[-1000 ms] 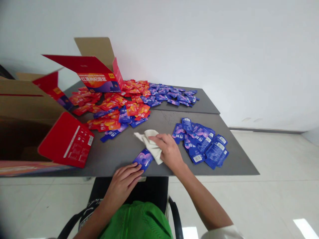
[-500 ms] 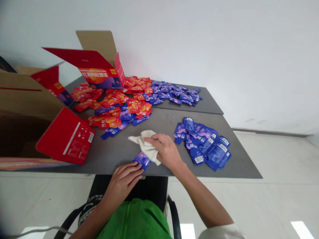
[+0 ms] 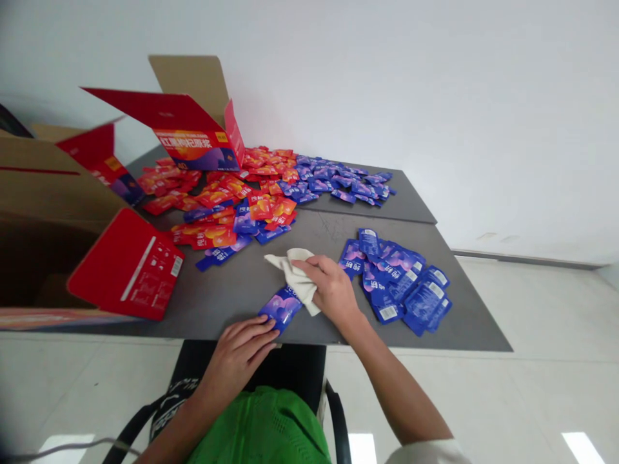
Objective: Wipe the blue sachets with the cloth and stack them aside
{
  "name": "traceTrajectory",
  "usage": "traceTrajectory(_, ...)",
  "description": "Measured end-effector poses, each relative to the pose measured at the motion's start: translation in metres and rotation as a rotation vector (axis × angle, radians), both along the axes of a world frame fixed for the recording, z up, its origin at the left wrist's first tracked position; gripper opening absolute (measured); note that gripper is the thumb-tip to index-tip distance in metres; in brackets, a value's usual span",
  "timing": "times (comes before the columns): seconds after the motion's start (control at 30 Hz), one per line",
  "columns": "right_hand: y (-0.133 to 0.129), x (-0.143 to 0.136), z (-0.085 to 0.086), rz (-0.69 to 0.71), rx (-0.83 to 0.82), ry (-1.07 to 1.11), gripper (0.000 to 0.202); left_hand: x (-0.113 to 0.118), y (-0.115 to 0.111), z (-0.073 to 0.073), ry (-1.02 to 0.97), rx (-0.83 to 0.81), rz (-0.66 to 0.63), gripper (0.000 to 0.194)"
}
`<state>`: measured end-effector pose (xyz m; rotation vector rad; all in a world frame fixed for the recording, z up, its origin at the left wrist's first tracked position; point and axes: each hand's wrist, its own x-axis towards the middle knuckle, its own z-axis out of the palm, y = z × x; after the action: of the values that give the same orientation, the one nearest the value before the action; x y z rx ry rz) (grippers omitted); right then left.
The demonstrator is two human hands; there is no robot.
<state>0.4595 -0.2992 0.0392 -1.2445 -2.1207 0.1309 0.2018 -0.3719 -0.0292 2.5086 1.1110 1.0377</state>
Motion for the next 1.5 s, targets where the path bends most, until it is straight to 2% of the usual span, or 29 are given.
traceTrajectory(0.1, -0.038, -0.027, -0.003, 0.209, -0.077, -0.102, 0.054, 0.0, -0.001, 0.002, 0.019, -0.023, 0.016, 0.015)
traceTrajectory(0.17, -0.047, -0.036, -0.011, 0.294, -0.138, -0.139, 0.052, 0.0, 0.0, 0.003, 0.034, -0.036, 0.022, 0.014)
traceTrajectory(0.2, -0.044, -0.035, -0.015, 0.291, -0.159, -0.132, 0.051, 0.0, 0.0, 0.004, 0.032, -0.037, 0.018, 0.013)
traceTrajectory(0.3, -0.011, -0.014, -0.022, 0.132, -0.162, -0.098, 0.049, 0.001, 0.001, 0.004, 0.004, -0.026, 0.001, 0.017)
traceTrajectory(0.37, 0.013, 0.003, -0.017, 0.015, -0.126, -0.11, 0.048, 0.001, 0.001, 0.003, -0.007, -0.012, -0.001, 0.019)
traceTrajectory(0.43, 0.021, 0.012, -0.009, -0.046, -0.073, -0.065, 0.047, 0.001, 0.001, 0.002, -0.009, -0.007, 0.002, 0.019)
traceTrajectory(0.5, 0.009, 0.007, -0.001, -0.035, -0.033, 0.013, 0.049, 0.0, 0.001, 0.001, -0.014, -0.008, 0.003, 0.02)
traceTrajectory(0.57, -0.017, -0.007, 0.001, 0.056, -0.046, 0.031, 0.052, 0.001, 0.0, 0.001, -0.009, -0.016, 0.002, 0.02)
traceTrajectory(0.63, -0.043, -0.024, -0.003, 0.195, -0.112, -0.035, 0.054, 0.001, 0.0, 0.003, 0.012, -0.027, 0.016, 0.014)
traceTrajectory(0.7, -0.055, -0.034, -0.012, 0.277, -0.175, -0.07, 0.054, 0.001, 0.0, 0.004, 0.032, -0.038, 0.027, 0.012)
traceTrajectory(0.77, -0.047, -0.031, -0.022, 0.256, -0.202, -0.04, 0.053, 0.001, 0.0, 0.006, 0.025, -0.037, 0.015, 0.013)
traceTrajectory(0.83, -0.022, -0.017, -0.027, 0.16, -0.198, -0.009, 0.053, 0.001, 0.001, 0.006, 0.003, -0.024, -0.008, 0.016)
traceTrajectory(0.93, 0.017, 0.009, -0.023, -0.002, -0.157, -0.022, 0.05, 0.001, 0.002, 0.005, -0.008, -0.01, -0.011, 0.019)
traceTrajectory(1.0, 0.025, 0.016, -0.015, -0.059, -0.099, 0.013, 0.047, 0.001, 0.002, 0.003, -0.008, -0.016, -0.008, 0.019)
traceTrajectory(1.1, 0.0, 0.003, -0.004, -0.034, -0.052, 0.101, 0.049, 0.001, 0.001, 0.003, -0.011, -0.02, -0.01, 0.02)
traceTrajectory(1.17, -0.03, -0.015, -0.003, 0.07, -0.095, 0.09, 0.055, 0.001, 0.001, 0.004, -0.004, -0.026, -0.004, 0.018)
traceTrajectory(1.23, -0.053, -0.03, -0.008, 0.194, -0.164, 0.04, 0.059, 0.0, 0.001, 0.006, 0.012, -0.038, 0.009, 0.014)
traceTrajectory(1.3, -0.059, -0.035, -0.018, 0.251, -0.223, 0.038, 0.058, 0.0, 0.001, 0.007, 0.023, -0.058, 0.014, 0.015)
traceTrajectory(1.4, -0.034, -0.02, -0.03, 0.156, -0.234, 0.079, 0.055, 0.0, 0.001, 0.006, 0.0, -0.053, -0.005, 0.017)
traceTrajectory(1.5, 0.005, 0.007, -0.028, -0.005, -0.161, 0.049, 0.052, 0.001, 0.001, 0.003, -0.013, -0.039, -0.01, 0.019)
